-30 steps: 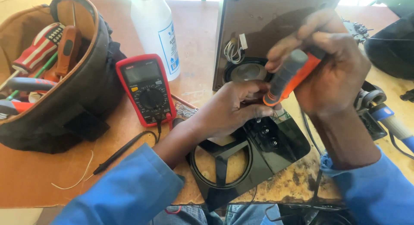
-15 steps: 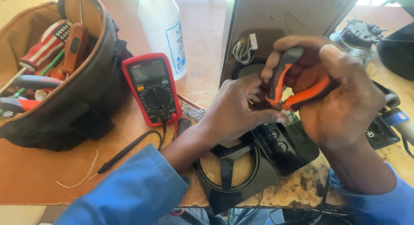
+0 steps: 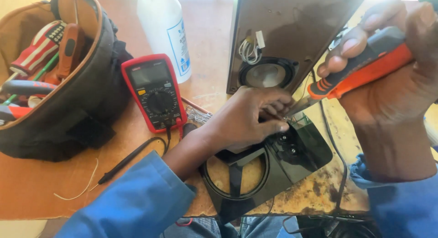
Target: The person is repairing a speaker, which involves using pliers to cut wires, inspecting a circuit board, and using a multimeter to test electrical connections.
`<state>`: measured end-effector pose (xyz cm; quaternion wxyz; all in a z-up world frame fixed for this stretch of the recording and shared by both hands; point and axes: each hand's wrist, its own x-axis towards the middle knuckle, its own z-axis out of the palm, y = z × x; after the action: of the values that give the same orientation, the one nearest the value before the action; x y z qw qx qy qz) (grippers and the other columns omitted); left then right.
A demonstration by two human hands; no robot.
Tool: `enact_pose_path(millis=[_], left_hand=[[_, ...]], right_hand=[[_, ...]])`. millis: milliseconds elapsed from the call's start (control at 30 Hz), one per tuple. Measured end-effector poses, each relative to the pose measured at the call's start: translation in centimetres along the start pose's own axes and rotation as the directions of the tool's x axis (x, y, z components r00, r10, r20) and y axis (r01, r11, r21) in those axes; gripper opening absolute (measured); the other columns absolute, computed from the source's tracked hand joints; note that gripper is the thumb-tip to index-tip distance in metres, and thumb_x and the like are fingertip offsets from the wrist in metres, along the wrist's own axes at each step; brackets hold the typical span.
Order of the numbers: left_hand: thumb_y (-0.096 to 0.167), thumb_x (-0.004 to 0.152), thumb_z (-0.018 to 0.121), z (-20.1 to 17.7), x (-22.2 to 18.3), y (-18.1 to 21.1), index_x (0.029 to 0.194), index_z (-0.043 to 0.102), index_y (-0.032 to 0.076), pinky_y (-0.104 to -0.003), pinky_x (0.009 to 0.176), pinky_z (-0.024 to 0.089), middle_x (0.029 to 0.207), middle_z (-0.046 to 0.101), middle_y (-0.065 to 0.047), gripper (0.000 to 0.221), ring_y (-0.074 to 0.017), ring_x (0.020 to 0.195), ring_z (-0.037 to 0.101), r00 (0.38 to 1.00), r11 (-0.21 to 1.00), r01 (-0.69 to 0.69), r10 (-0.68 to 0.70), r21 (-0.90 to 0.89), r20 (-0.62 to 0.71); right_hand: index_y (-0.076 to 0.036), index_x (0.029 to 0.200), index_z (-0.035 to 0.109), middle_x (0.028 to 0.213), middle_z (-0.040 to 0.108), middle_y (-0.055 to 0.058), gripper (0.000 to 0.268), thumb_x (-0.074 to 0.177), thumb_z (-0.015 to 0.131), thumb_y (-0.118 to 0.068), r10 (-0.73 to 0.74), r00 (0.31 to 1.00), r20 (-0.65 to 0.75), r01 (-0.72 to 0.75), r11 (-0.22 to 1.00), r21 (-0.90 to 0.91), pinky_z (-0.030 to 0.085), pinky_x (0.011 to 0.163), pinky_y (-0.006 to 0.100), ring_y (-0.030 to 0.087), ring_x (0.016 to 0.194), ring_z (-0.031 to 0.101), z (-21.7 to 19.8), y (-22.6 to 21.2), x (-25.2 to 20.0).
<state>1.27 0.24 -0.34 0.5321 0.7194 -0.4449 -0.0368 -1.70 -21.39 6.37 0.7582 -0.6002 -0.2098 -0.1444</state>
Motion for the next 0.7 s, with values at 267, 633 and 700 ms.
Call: enact_pose_path(millis=[267,633,700], left_hand=[[0.024,0.079,0.081,0.1,0.1,-0.5,0.107,0.071,0.008,-0.028,0.081,0.063,0.095,0.078,-0.007,0.034,-0.0170,0.088,0.077,0.995,0.986,0.105,-0.104,-0.127,0.013],[0.013,0.084,0.077,0.6,0.9,0.3,0.093,0.074,0.006,-0.021,0.067,0.051,0.080,0.072,0.000,0.012,-0.0057,0.073,0.063,0.980,0.961,0.194,-0.198,-0.197,0.001],[0.018,0.082,0.080,0.4,1.0,1.2,0.090,0.075,0.009,-0.022,0.068,0.056,0.081,0.078,-0.001,0.013,-0.0084,0.071,0.071,0.960,0.959,0.271,-0.275,-0.085,-0.047]], right_hand=[[-0.011,0.054,0.056,0.077,0.067,0.007,0.053,0.088,0.078,-0.046,0.092,0.990,-0.102,-0.068,0.973,0.221,0.060,0.073,0.036,0.022,0.073,0.068,1.5,-0.9,0.3],[-0.004,0.071,0.065,0.095,0.072,0.018,0.040,0.102,0.061,-0.029,-0.054,0.998,0.014,0.049,0.969,0.241,0.063,0.075,0.042,0.035,0.084,0.073,1.6,-0.8,0.0],[-0.005,0.062,0.052,0.092,0.068,0.024,0.048,0.099,0.057,-0.036,-0.080,0.996,-0.023,0.083,0.984,0.160,0.058,0.070,0.036,0.034,0.079,0.072,2.2,-1.4,0.1]])
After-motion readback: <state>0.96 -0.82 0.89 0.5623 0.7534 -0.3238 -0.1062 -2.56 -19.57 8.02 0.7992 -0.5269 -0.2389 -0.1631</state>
